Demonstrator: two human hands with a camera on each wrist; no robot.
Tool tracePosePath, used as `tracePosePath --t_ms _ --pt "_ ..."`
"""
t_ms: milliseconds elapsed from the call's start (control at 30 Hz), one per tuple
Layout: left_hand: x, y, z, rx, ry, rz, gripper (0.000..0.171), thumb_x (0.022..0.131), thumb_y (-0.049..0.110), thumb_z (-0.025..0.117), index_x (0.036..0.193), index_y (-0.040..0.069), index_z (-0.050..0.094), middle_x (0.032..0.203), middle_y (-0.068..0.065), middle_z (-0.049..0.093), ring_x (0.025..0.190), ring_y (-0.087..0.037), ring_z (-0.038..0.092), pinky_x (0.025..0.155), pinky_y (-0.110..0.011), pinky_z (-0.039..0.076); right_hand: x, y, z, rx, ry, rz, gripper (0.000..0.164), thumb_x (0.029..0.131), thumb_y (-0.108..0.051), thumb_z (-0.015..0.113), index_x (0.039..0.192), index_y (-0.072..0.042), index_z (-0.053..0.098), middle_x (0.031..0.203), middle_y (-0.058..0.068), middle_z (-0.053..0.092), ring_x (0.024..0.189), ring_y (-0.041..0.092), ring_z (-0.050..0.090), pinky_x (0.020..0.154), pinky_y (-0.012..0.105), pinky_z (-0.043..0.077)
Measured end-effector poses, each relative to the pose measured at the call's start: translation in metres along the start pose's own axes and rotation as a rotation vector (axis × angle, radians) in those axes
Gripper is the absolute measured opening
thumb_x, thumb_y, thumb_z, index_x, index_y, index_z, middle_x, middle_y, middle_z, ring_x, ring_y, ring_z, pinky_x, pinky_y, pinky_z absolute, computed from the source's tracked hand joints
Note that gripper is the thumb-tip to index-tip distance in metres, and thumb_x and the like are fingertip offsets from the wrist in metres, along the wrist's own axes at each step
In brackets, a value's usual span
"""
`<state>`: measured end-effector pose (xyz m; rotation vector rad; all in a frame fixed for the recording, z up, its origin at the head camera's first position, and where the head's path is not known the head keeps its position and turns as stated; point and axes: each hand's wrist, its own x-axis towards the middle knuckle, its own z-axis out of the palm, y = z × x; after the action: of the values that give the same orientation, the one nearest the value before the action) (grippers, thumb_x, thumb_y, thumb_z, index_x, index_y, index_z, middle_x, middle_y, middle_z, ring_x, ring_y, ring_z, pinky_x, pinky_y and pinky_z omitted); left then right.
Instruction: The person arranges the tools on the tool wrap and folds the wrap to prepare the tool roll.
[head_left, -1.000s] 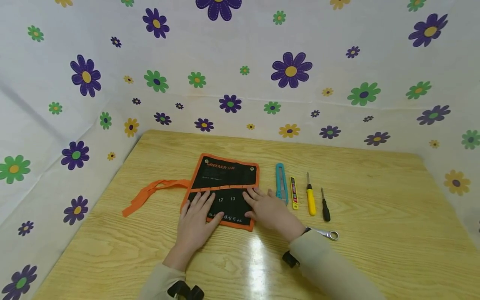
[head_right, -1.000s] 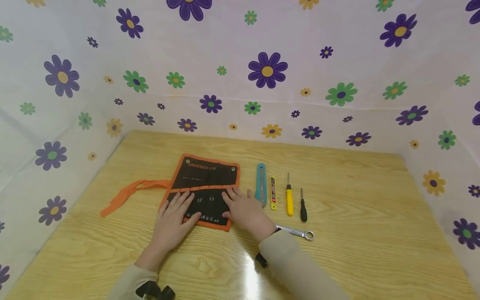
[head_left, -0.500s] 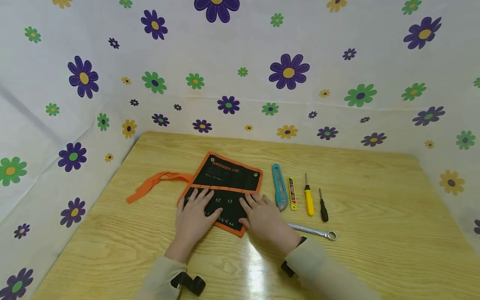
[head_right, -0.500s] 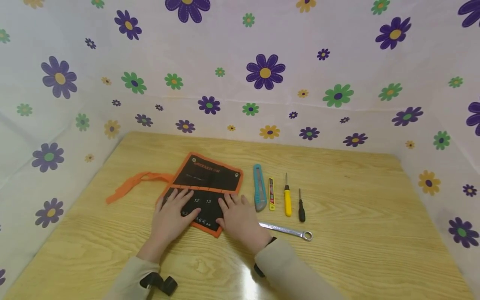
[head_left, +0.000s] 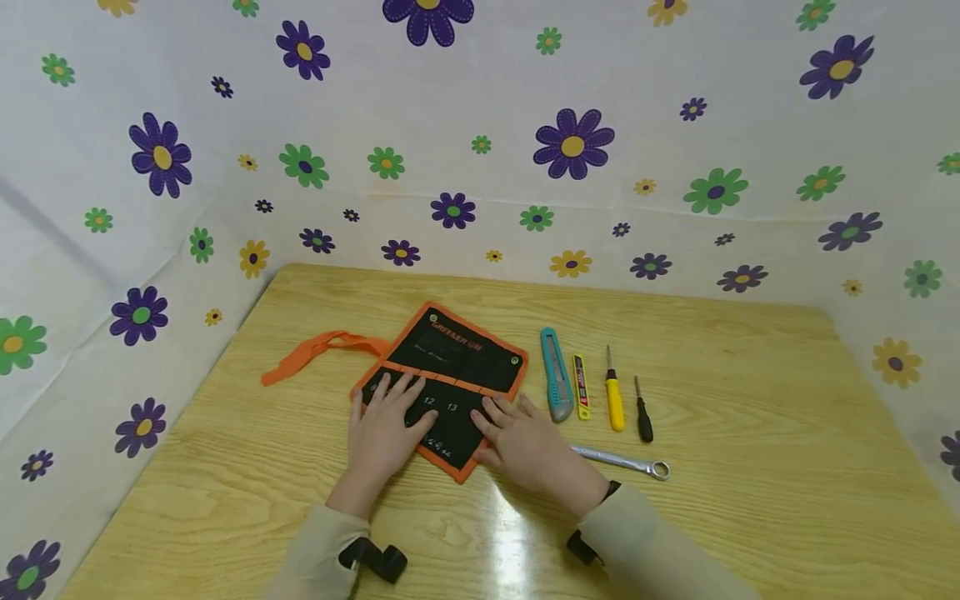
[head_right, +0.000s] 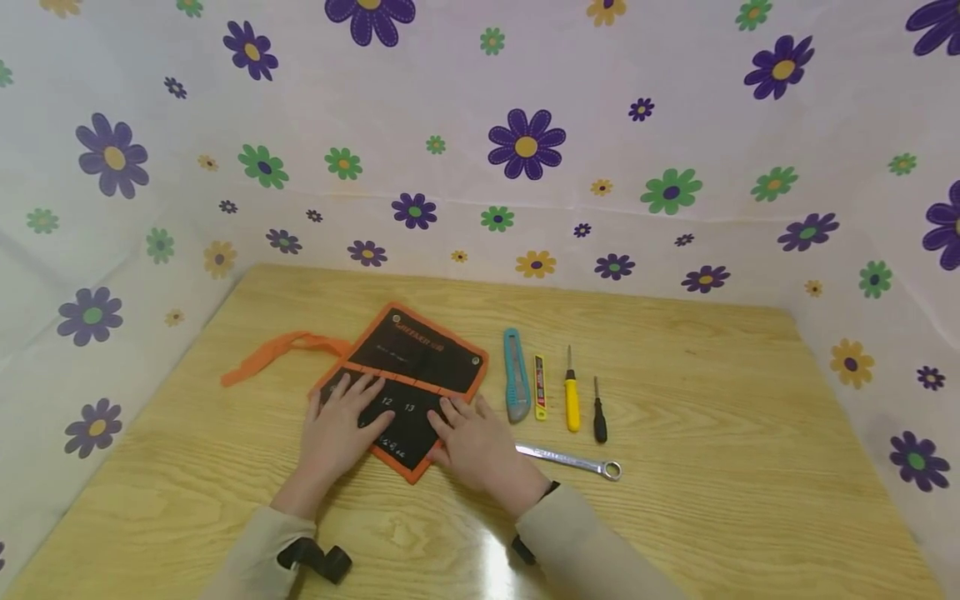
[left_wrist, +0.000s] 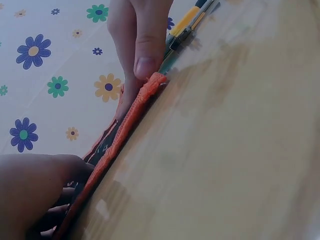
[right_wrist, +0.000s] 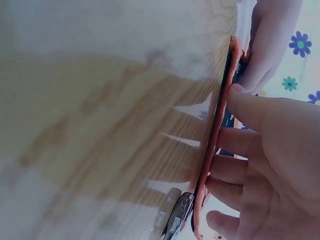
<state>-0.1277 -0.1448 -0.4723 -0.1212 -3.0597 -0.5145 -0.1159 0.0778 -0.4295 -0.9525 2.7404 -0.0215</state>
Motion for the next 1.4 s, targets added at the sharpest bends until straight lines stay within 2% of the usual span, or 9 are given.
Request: tracePosePath --t_ms 400,600,767,867,1133,1400 --pt "0.009 -0.004 -0.004 -0.006 -0.021 -0.014 0.058 0.092 0.055 0.054 0.143 0.030 0.047 0.153 0.003 0.030 0.142 -0.030 0.020 0.112 -0.059 -0.001 -0.004 -0.003 0.001 -0.045 0.009 -0.105 0.062 0.097 -0.055 0.039 0.148 -0.019 0.038 0.152 0.007 0.031 0.140 0.024 0.028 0.113 0.051 0.018" --pt "0.013 -0.005 -0.008 0.003 -0.048 -0.010 0.055 0.093 0.054 0.053 0.143 0.032 0.047 0.154 0.002 0.029 0.143 -0.031 0.018 0.111 -0.061 -0.002 -0.002 -0.006 0.002 -0.005 -0.029 -0.156 0.063 0.098 -0.054 0.038 0.149 -0.018 0.035 0.154 0.007 0.027 0.141 0.025 0.024 0.115 0.046 0.015" --pt "0.016 -0.006 -0.010 0.022 -0.079 0.002 0.054 0.094 0.052 0.051 0.144 0.033 0.044 0.155 -0.003 0.026 0.143 -0.033 0.014 0.111 -0.061 -0.001 -0.001 -0.010 0.003 0.039 -0.034 -0.214 0.064 0.098 -0.054 0.039 0.149 -0.016 0.035 0.153 0.006 0.028 0.142 0.024 0.022 0.115 0.047 0.014" --pt "0.017 -0.006 -0.012 0.024 -0.083 0.020 0.053 0.095 0.049 0.052 0.145 0.032 0.044 0.155 -0.006 0.026 0.143 -0.034 0.014 0.111 -0.062 0.000 0.000 -0.013 0.004 0.049 -0.031 -0.231 0.064 0.098 -0.054 0.039 0.149 -0.016 0.035 0.154 0.005 0.028 0.142 0.023 0.022 0.115 0.047 0.014" --pt "0.021 -0.003 -0.016 0.063 -0.053 0.067 0.053 0.094 0.042 0.059 0.143 0.025 0.048 0.153 -0.012 0.030 0.142 -0.035 0.018 0.113 -0.058 0.007 0.002 -0.021 0.004 0.029 -0.059 -0.273 0.060 0.100 -0.049 0.036 0.150 -0.016 0.033 0.154 0.005 0.027 0.142 0.023 0.021 0.115 0.035 0.019" --pt "0.028 -0.003 -0.017 0.063 -0.071 0.082 0.054 0.094 0.038 0.059 0.143 0.018 0.048 0.152 -0.013 0.032 0.141 -0.034 0.021 0.113 -0.057 0.010 0.005 -0.030 0.003 0.158 -0.094 -0.274 0.059 0.100 -0.047 0.039 0.150 -0.016 0.033 0.155 0.007 0.024 0.143 0.023 0.017 0.112 0.035 0.025"
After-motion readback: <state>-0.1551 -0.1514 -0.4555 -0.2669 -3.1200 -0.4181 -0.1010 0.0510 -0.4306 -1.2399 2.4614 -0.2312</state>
